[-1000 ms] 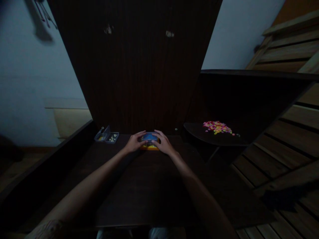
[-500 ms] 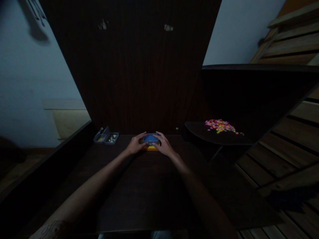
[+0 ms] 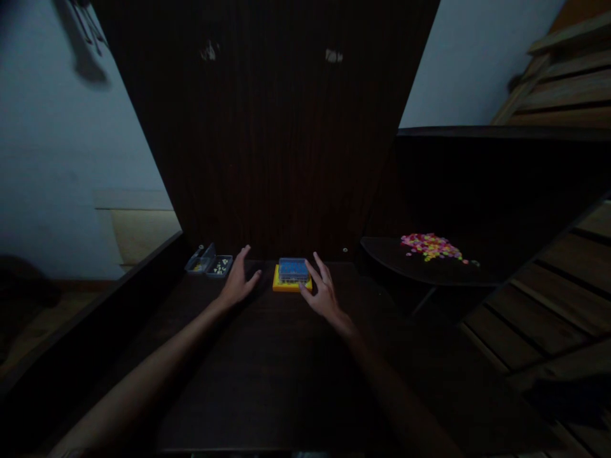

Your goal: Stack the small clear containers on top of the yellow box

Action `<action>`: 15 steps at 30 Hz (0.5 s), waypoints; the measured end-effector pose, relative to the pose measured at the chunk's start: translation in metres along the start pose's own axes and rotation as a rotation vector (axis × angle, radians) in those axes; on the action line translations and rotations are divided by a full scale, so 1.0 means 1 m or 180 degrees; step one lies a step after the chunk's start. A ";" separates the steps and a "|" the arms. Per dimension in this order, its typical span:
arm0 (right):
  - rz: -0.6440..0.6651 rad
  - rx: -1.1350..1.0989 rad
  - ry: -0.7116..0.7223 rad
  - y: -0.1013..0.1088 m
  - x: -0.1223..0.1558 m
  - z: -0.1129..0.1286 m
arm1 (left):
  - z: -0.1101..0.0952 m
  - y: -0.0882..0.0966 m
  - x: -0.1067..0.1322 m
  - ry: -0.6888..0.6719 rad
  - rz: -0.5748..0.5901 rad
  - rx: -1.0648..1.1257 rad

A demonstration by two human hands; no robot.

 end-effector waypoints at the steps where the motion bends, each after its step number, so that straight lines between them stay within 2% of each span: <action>1: 0.0005 0.0027 0.0079 0.000 0.005 0.009 | 0.007 0.012 0.002 -0.0030 -0.0114 -0.0190; 3: 0.0188 0.0050 0.0173 -0.008 0.018 0.027 | 0.021 0.034 0.006 -0.0038 -0.0278 -0.0608; 5: 0.0562 0.0072 0.0357 -0.023 0.031 0.049 | 0.035 0.050 0.010 0.0047 -0.0374 -0.0973; 7: 0.1096 0.0045 0.0681 -0.042 0.045 0.074 | 0.047 0.059 0.016 0.0123 -0.0370 -0.1229; 9: 0.1571 -0.0002 0.0801 -0.058 0.057 0.090 | 0.057 0.066 0.021 0.0253 -0.0452 -0.1417; 12: 0.1925 0.0010 0.0640 -0.070 0.062 0.094 | 0.068 0.072 0.027 0.0460 -0.0573 -0.1497; 15: 0.2035 -0.0032 0.0519 -0.074 0.063 0.092 | 0.075 0.071 0.026 0.0544 -0.0596 -0.1354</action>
Point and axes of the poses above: each hand's wrist, its own x-axis away from the middle knuckle, its own y-axis out of the back of the hand, z = x × y, the point moved 10 cm from there along -x, towards the middle knuckle, and after that the axes turned 1 degree about x, right-handed, at the moved point
